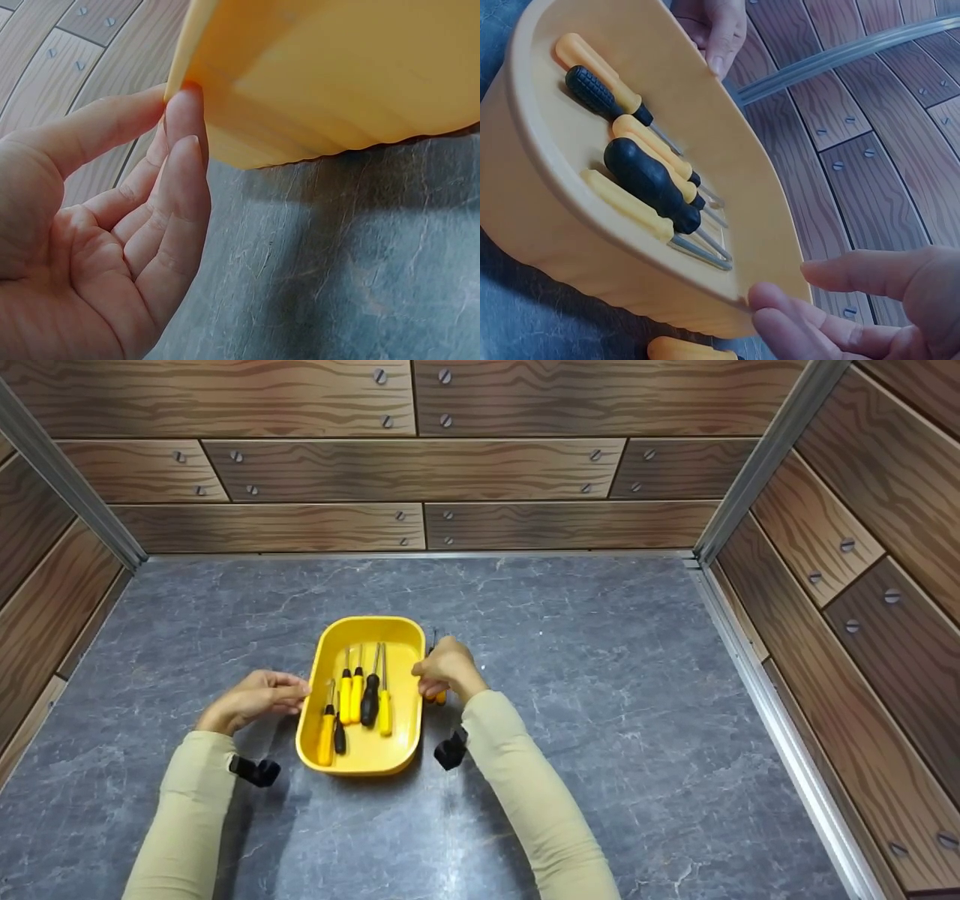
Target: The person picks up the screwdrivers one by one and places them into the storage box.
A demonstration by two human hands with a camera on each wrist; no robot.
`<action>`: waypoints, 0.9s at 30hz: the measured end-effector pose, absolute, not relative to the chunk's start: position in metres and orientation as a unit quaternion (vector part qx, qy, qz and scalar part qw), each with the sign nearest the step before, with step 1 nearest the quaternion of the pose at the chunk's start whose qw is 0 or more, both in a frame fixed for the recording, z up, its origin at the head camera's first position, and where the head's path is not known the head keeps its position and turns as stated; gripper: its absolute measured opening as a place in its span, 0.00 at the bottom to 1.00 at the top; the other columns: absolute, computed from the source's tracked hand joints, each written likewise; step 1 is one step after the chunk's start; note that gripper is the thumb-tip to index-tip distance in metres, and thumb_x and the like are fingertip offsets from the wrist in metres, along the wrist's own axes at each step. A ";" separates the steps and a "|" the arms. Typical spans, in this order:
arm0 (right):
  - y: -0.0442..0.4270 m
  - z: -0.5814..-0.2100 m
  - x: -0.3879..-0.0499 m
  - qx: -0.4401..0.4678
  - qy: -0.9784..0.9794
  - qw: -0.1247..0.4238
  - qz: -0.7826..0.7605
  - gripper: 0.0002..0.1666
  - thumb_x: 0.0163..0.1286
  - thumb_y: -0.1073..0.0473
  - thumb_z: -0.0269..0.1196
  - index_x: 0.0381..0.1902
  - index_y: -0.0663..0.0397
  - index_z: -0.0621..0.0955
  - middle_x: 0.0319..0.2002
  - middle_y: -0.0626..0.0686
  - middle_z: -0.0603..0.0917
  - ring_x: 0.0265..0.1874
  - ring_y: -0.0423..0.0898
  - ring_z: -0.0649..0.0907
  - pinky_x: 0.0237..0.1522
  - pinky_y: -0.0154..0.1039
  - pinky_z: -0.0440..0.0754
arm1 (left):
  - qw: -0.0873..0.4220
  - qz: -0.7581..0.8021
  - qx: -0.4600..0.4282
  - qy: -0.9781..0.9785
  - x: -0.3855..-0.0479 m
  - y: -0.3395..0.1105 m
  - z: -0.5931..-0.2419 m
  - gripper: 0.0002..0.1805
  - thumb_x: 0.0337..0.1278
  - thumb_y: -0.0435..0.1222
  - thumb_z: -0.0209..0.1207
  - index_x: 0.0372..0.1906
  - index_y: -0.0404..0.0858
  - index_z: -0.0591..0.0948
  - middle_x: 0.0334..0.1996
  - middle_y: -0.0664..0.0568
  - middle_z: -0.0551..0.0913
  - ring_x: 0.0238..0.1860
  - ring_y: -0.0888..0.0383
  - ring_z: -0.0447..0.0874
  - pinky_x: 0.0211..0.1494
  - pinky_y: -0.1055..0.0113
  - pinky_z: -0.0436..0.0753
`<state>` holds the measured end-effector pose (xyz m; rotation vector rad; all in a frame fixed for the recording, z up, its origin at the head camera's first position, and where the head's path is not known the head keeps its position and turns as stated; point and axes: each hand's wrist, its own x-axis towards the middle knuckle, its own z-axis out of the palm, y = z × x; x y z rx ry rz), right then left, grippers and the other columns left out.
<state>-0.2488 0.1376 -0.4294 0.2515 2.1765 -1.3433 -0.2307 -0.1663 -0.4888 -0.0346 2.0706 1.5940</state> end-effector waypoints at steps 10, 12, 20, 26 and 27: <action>0.148 -0.434 -0.248 0.098 0.806 0.280 -0.513 0.05 0.63 0.68 0.61 0.27 0.63 0.77 0.11 0.49 0.80 0.11 0.38 0.81 0.22 0.32 0.86 | 0.265 0.588 -0.015 0.764 -0.231 -0.165 -0.488 0.20 0.62 0.34 0.59 0.52 0.22 0.77 0.23 0.59 0.83 0.27 0.67 0.82 0.38 0.75 0.86; 0.149 -0.436 -0.248 0.098 0.806 0.277 -0.514 0.04 0.62 0.68 0.62 0.28 0.64 0.78 0.11 0.48 0.80 0.11 0.38 0.81 0.22 0.32 0.87 | 0.263 0.588 -0.018 0.765 -0.230 -0.165 -0.487 0.20 0.62 0.34 0.59 0.52 0.22 0.77 0.23 0.59 0.83 0.27 0.67 0.82 0.38 0.74 0.86; 0.156 -0.443 -0.249 0.110 0.807 0.271 -0.513 0.06 0.61 0.68 0.62 0.27 0.59 0.75 0.11 0.47 0.80 0.11 0.37 0.81 0.22 0.32 0.86 | 0.261 0.592 -0.017 0.762 -0.229 -0.166 -0.489 0.20 0.62 0.34 0.59 0.52 0.22 0.77 0.23 0.59 0.84 0.27 0.66 0.82 0.39 0.73 0.87; 0.162 -0.448 -0.252 0.133 0.821 0.251 -0.496 0.07 0.61 0.67 0.63 0.27 0.57 0.75 0.15 0.48 0.81 0.13 0.37 0.82 0.25 0.33 0.87 | 0.260 0.593 -0.018 0.762 -0.230 -0.166 -0.489 0.19 0.62 0.34 0.59 0.52 0.22 0.77 0.23 0.59 0.84 0.27 0.66 0.83 0.39 0.73 0.87; 0.162 -0.449 -0.252 0.137 0.821 0.249 -0.495 0.07 0.61 0.67 0.63 0.26 0.57 0.74 0.15 0.48 0.81 0.13 0.37 0.81 0.25 0.33 0.87 | 0.261 0.593 -0.020 0.761 -0.230 -0.166 -0.489 0.19 0.62 0.34 0.59 0.51 0.23 0.78 0.23 0.59 0.84 0.27 0.66 0.83 0.39 0.73 0.87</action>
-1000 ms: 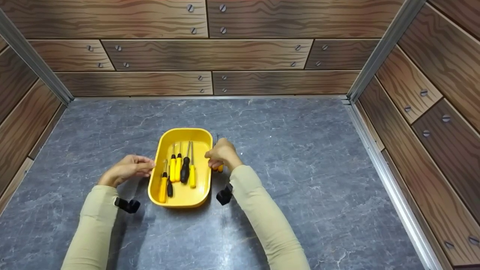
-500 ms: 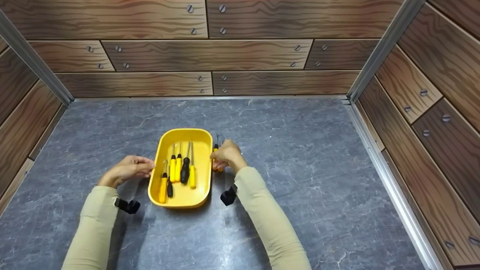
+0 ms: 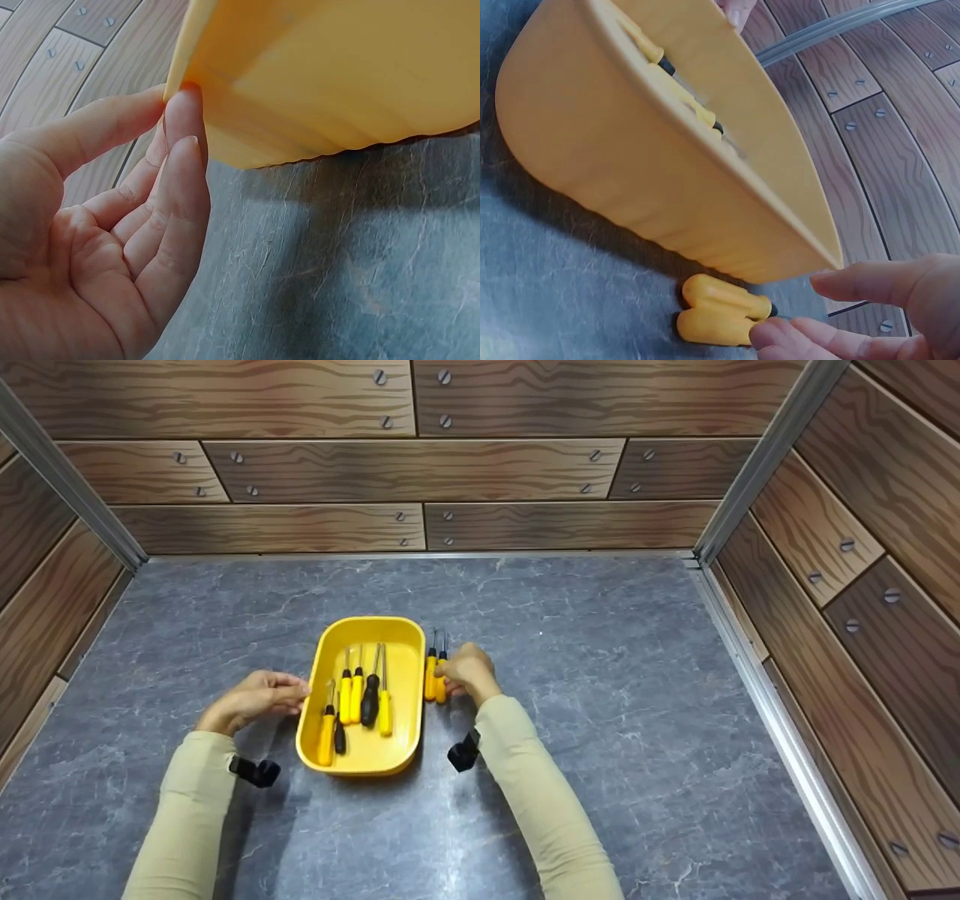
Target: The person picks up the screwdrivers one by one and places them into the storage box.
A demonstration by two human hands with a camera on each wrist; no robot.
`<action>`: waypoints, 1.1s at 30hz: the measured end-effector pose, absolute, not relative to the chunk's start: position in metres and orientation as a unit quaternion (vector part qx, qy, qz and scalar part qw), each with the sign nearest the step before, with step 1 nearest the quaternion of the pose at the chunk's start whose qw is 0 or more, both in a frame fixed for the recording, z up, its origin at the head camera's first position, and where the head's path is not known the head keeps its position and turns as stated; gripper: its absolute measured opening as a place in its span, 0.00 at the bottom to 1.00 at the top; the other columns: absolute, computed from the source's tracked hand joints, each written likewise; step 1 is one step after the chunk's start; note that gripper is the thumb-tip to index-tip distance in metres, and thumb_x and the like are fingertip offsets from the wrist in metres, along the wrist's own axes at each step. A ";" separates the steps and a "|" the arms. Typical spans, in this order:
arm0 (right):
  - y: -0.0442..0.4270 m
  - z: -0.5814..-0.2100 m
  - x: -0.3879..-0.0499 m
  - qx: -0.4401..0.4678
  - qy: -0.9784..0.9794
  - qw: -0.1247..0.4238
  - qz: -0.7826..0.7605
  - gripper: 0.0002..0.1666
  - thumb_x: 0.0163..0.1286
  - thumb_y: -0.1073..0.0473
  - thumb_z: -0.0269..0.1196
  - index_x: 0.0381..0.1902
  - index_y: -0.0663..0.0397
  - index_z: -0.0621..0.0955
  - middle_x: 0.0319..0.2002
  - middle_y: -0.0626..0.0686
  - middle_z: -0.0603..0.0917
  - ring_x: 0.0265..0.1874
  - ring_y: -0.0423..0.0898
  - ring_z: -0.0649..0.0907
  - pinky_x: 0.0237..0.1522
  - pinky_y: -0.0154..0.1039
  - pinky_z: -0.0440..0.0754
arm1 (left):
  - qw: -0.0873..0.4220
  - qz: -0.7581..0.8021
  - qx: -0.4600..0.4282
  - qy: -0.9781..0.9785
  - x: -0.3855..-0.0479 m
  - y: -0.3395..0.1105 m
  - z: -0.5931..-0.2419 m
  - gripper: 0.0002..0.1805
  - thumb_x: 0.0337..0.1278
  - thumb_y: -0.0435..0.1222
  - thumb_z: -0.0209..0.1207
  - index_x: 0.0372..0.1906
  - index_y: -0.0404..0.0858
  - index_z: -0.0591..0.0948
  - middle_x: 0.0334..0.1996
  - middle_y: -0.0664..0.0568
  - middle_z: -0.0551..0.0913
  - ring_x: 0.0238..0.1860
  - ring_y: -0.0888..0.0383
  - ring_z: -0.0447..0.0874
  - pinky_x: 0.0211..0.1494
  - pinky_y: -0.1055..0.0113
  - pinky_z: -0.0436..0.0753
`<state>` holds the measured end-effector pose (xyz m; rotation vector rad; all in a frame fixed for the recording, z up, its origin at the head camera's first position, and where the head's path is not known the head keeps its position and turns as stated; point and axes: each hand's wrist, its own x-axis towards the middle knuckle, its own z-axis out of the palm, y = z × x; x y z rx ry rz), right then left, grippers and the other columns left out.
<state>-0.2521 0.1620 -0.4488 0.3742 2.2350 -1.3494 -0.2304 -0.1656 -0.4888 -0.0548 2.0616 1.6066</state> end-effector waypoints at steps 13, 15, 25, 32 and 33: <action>0.163 -0.462 -0.255 0.186 0.817 0.232 -0.495 0.11 0.59 0.66 0.64 0.31 0.57 0.70 0.17 0.48 0.77 0.13 0.37 0.78 0.23 0.32 0.86 | 0.263 0.600 -0.007 0.755 -0.229 -0.166 -0.490 0.20 0.62 0.33 0.58 0.53 0.20 0.76 0.22 0.60 0.83 0.27 0.67 0.82 0.38 0.75 0.86; 0.162 -0.463 -0.255 0.191 0.815 0.231 -0.497 0.10 0.59 0.67 0.64 0.31 0.57 0.71 0.16 0.48 0.78 0.13 0.37 0.78 0.24 0.32 0.86 | 0.262 0.599 -0.010 0.756 -0.229 -0.166 -0.489 0.20 0.62 0.33 0.58 0.53 0.20 0.76 0.23 0.60 0.83 0.27 0.67 0.82 0.39 0.74 0.87; 0.162 -0.467 -0.257 0.199 0.810 0.227 -0.502 0.08 0.58 0.68 0.63 0.28 0.58 0.72 0.15 0.48 0.79 0.12 0.38 0.79 0.23 0.31 0.86 | 0.262 0.598 -0.011 0.757 -0.230 -0.166 -0.489 0.20 0.62 0.33 0.59 0.53 0.22 0.77 0.24 0.59 0.84 0.28 0.65 0.83 0.42 0.71 0.88; 0.159 -0.471 -0.257 0.207 0.808 0.224 -0.504 0.11 0.58 0.69 0.63 0.29 0.57 0.70 0.15 0.48 0.78 0.11 0.38 0.78 0.23 0.32 0.86 | 0.266 0.598 -0.011 0.756 -0.229 -0.166 -0.488 0.20 0.63 0.33 0.58 0.54 0.21 0.76 0.24 0.59 0.84 0.28 0.66 0.83 0.40 0.73 0.87; 0.159 -0.472 -0.257 0.208 0.808 0.222 -0.504 0.11 0.58 0.69 0.63 0.30 0.58 0.70 0.15 0.48 0.78 0.11 0.38 0.78 0.23 0.32 0.86 | 0.266 0.598 -0.010 0.756 -0.229 -0.166 -0.487 0.21 0.63 0.33 0.58 0.54 0.21 0.76 0.24 0.59 0.84 0.28 0.66 0.83 0.41 0.72 0.87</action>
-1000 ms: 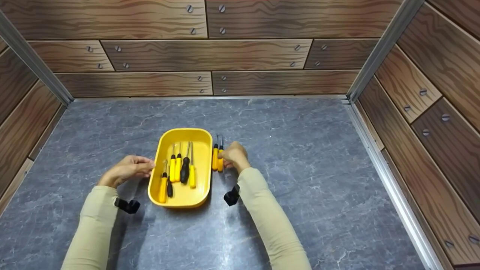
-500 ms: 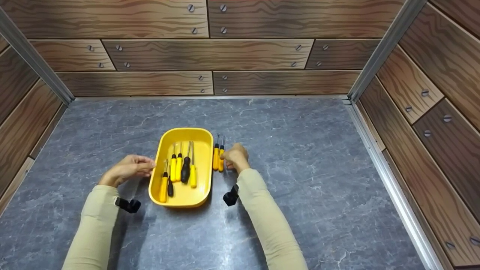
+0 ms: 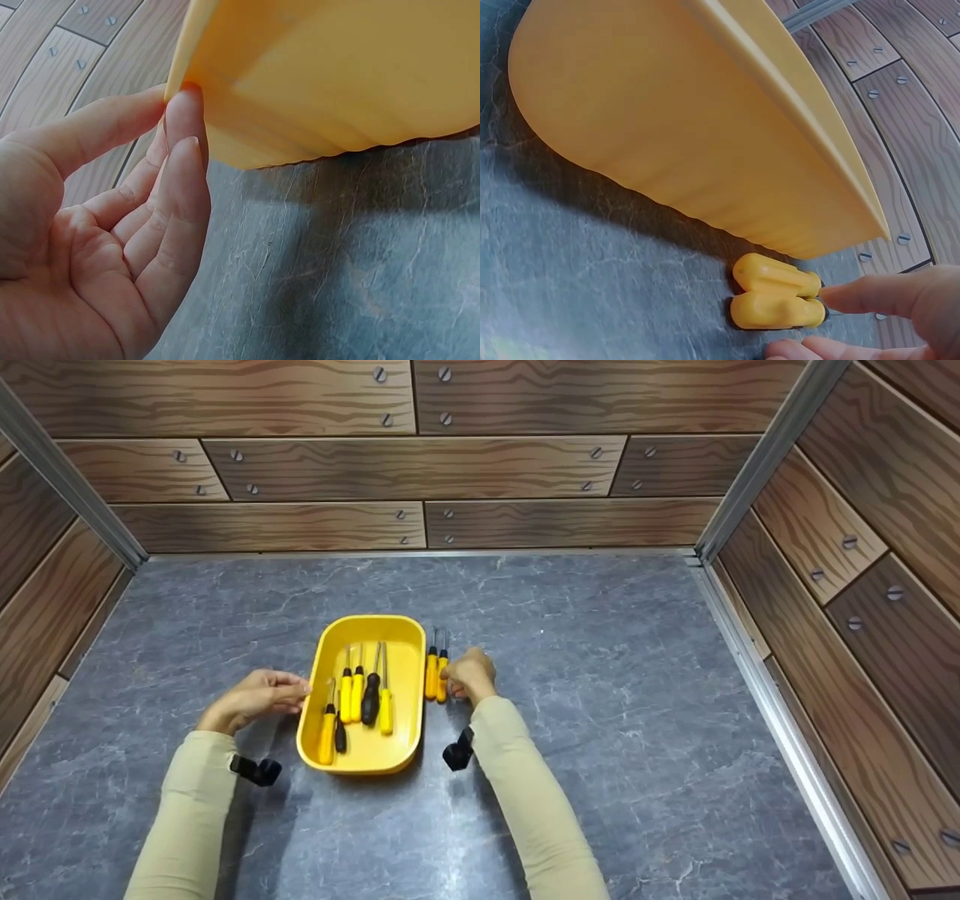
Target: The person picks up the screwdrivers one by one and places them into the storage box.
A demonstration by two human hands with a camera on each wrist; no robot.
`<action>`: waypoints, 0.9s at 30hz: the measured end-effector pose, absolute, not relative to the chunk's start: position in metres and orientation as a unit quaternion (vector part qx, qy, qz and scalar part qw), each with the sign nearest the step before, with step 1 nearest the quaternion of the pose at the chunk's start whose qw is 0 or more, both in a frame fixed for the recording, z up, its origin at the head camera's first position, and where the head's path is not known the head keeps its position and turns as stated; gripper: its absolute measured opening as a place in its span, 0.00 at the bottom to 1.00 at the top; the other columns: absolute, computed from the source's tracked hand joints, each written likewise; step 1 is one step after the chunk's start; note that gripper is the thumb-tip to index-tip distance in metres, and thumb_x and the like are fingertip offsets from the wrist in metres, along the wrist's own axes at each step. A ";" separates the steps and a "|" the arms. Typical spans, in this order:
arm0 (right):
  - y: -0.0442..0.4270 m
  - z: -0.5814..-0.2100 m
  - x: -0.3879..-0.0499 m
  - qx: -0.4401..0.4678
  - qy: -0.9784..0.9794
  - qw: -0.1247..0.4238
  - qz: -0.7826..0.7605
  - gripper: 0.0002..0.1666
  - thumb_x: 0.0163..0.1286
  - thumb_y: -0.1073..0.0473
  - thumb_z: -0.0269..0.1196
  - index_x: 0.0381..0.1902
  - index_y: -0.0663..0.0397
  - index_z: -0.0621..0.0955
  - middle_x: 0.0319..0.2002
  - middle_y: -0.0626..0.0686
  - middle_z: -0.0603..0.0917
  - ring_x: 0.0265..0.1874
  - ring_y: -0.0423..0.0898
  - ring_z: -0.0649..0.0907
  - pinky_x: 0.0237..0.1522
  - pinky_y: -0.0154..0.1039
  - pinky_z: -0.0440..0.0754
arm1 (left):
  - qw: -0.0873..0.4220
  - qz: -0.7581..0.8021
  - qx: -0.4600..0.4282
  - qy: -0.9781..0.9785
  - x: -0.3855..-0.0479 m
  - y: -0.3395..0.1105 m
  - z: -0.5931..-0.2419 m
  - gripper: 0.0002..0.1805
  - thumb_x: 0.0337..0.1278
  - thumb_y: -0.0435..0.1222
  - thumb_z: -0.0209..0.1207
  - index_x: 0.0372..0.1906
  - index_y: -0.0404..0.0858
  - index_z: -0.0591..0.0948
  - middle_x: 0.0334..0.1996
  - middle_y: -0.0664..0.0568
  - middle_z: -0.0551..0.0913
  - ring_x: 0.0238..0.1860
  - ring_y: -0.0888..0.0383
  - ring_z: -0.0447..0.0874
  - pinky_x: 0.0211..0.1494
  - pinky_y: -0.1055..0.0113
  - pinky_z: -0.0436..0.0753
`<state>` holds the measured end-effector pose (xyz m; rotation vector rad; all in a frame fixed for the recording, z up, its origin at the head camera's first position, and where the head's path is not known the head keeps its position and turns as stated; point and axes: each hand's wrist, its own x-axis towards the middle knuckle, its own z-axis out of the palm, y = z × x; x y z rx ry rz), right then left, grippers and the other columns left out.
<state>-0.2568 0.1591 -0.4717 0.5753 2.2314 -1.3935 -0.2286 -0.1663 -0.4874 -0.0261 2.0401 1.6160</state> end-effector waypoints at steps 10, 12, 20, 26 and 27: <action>0.156 -0.477 -0.258 0.228 0.800 0.220 -0.510 0.20 0.58 0.70 0.63 0.49 0.72 0.75 0.13 0.48 0.78 0.13 0.38 0.80 0.23 0.32 0.86 | 0.264 0.595 -0.016 0.759 -0.229 -0.166 -0.489 0.20 0.63 0.33 0.58 0.53 0.21 0.76 0.23 0.59 0.83 0.27 0.67 0.82 0.39 0.75 0.86; 0.155 -0.478 -0.259 0.232 0.798 0.215 -0.512 0.21 0.58 0.70 0.63 0.50 0.73 0.76 0.12 0.47 0.78 0.12 0.38 0.79 0.24 0.32 0.86 | 0.264 0.594 -0.020 0.760 -0.230 -0.165 -0.489 0.20 0.63 0.33 0.58 0.53 0.21 0.76 0.23 0.59 0.83 0.27 0.67 0.82 0.39 0.74 0.86; 0.153 -0.481 -0.261 0.253 0.806 0.191 -0.500 0.20 0.55 0.69 0.66 0.47 0.72 0.79 0.12 0.48 0.78 0.12 0.39 0.79 0.28 0.35 0.89 | 0.265 0.595 -0.010 0.759 -0.230 -0.166 -0.488 0.20 0.62 0.32 0.58 0.53 0.21 0.76 0.23 0.59 0.83 0.28 0.66 0.83 0.41 0.72 0.87; 0.150 -0.485 -0.263 0.265 0.820 0.178 -0.474 0.18 0.54 0.68 0.68 0.43 0.71 0.82 0.11 0.48 0.78 0.10 0.39 0.79 0.28 0.35 0.89 | 0.265 0.597 -0.006 0.758 -0.228 -0.166 -0.487 0.21 0.62 0.33 0.59 0.53 0.21 0.76 0.23 0.59 0.84 0.28 0.66 0.83 0.42 0.71 0.87; 0.149 -0.486 -0.263 0.267 0.822 0.176 -0.472 0.17 0.53 0.68 0.68 0.42 0.70 0.82 0.10 0.48 0.77 0.10 0.39 0.79 0.28 0.35 0.89 | 0.265 0.597 -0.006 0.758 -0.228 -0.166 -0.487 0.21 0.62 0.33 0.59 0.53 0.21 0.76 0.24 0.59 0.84 0.28 0.66 0.83 0.42 0.71 0.87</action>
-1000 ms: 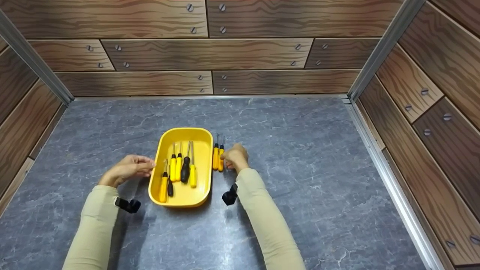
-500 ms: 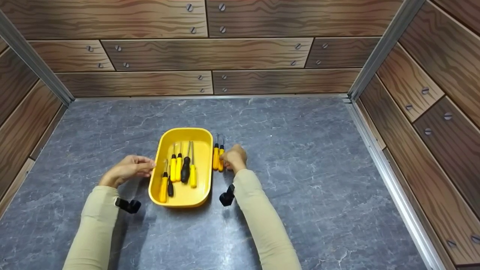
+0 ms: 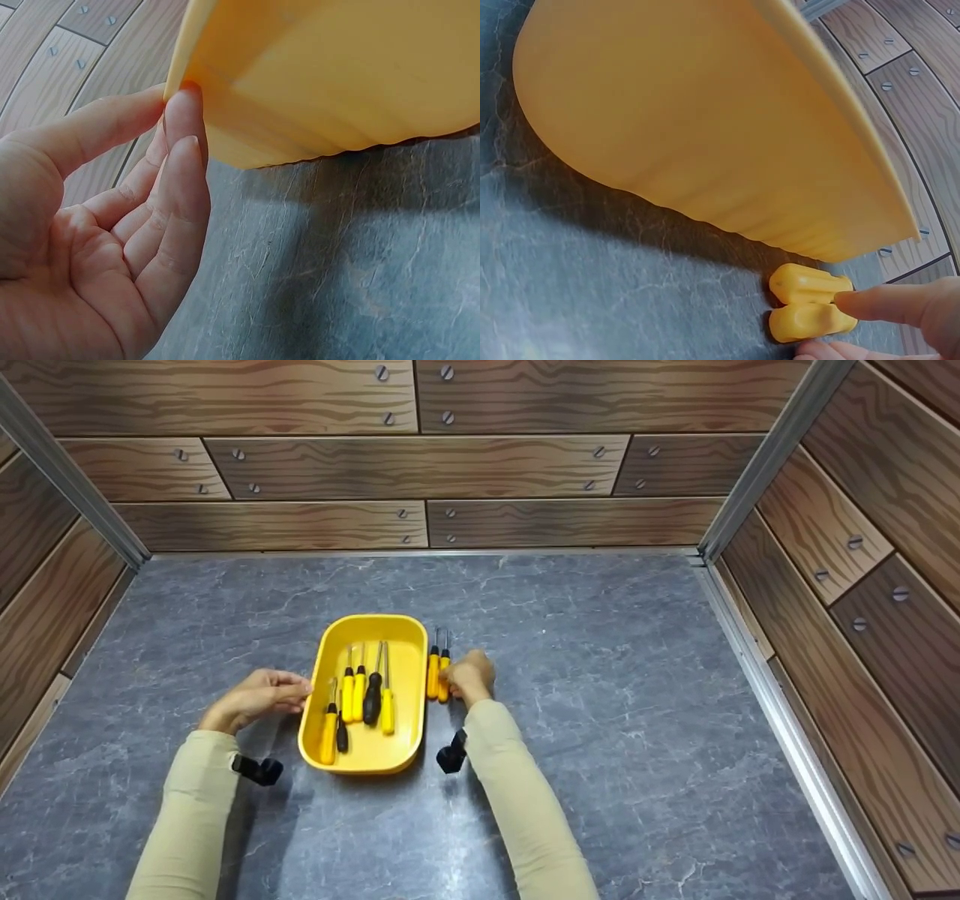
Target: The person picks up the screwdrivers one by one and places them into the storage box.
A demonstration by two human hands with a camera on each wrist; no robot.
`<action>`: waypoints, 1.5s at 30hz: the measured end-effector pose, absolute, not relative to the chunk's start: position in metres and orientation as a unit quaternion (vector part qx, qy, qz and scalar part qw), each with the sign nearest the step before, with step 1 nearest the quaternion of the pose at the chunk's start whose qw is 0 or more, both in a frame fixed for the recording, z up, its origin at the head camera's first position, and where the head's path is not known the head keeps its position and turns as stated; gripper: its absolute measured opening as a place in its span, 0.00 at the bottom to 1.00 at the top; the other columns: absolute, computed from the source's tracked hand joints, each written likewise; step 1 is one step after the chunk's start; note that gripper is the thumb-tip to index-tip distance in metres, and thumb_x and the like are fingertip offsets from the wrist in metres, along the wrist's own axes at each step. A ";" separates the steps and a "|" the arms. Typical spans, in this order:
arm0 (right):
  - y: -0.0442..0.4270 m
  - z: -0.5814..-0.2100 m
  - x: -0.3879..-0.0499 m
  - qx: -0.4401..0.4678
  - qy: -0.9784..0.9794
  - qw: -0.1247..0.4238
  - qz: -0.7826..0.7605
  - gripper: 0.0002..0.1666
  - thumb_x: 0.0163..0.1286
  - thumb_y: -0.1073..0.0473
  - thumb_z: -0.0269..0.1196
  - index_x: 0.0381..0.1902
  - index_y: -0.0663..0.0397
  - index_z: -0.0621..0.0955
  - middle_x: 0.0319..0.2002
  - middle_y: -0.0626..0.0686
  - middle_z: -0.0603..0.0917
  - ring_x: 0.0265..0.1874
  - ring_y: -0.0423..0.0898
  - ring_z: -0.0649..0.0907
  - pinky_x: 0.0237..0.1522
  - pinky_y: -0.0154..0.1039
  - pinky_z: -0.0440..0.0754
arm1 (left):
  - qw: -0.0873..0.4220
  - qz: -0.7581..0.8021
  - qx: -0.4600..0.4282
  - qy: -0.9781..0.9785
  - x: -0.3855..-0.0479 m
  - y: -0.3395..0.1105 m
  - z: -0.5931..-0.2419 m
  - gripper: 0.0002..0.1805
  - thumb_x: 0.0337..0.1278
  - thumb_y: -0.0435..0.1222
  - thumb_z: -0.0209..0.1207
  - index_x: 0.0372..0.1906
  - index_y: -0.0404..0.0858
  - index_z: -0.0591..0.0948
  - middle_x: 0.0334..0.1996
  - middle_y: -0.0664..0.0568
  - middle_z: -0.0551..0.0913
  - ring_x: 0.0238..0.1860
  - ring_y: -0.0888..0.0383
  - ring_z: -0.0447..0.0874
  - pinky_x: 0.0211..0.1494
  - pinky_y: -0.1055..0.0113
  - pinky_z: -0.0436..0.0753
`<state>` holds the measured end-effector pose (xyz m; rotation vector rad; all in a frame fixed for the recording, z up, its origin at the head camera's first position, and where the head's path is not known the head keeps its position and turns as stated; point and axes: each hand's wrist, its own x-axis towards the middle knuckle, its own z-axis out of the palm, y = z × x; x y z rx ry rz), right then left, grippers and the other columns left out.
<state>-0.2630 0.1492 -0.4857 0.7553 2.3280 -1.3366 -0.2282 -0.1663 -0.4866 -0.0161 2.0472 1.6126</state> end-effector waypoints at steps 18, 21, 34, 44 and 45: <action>0.147 -0.492 -0.265 0.273 0.826 0.166 -0.465 0.14 0.52 0.69 0.67 0.39 0.70 0.82 0.07 0.47 0.76 0.06 0.38 0.77 0.17 0.31 0.84 | 0.265 0.600 -0.015 0.755 -0.228 -0.166 -0.488 0.21 0.62 0.34 0.59 0.53 0.21 0.76 0.23 0.59 0.83 0.27 0.67 0.82 0.39 0.74 0.87; 0.147 -0.492 -0.265 0.275 0.824 0.169 -0.466 0.14 0.53 0.69 0.67 0.39 0.70 0.82 0.07 0.46 0.76 0.07 0.38 0.77 0.18 0.31 0.84 | 0.265 0.599 -0.014 0.756 -0.228 -0.166 -0.488 0.21 0.62 0.34 0.59 0.53 0.21 0.76 0.23 0.59 0.83 0.27 0.67 0.82 0.39 0.73 0.87; 0.147 -0.492 -0.264 0.264 0.829 0.159 -0.466 0.19 0.55 0.63 0.70 0.42 0.70 0.81 0.06 0.48 0.75 0.07 0.39 0.77 0.17 0.32 0.84 | 0.263 0.595 -0.012 0.759 -0.229 -0.167 -0.489 0.21 0.62 0.34 0.59 0.54 0.21 0.76 0.23 0.59 0.84 0.27 0.66 0.82 0.40 0.72 0.88; 0.147 -0.490 -0.264 0.260 0.842 0.159 -0.445 0.18 0.54 0.61 0.70 0.39 0.66 0.81 0.10 0.48 0.77 0.09 0.39 0.79 0.21 0.34 0.86 | 0.261 0.599 -0.005 0.757 -0.229 -0.166 -0.487 0.20 0.61 0.33 0.59 0.52 0.21 0.77 0.22 0.60 0.83 0.26 0.67 0.82 0.38 0.74 0.87; 0.148 -0.491 -0.264 0.260 0.841 0.159 -0.446 0.18 0.54 0.61 0.70 0.39 0.66 0.81 0.10 0.48 0.77 0.09 0.40 0.79 0.21 0.34 0.86 | 0.261 0.599 -0.006 0.757 -0.229 -0.166 -0.487 0.20 0.61 0.33 0.59 0.52 0.21 0.77 0.22 0.60 0.83 0.26 0.67 0.82 0.38 0.74 0.87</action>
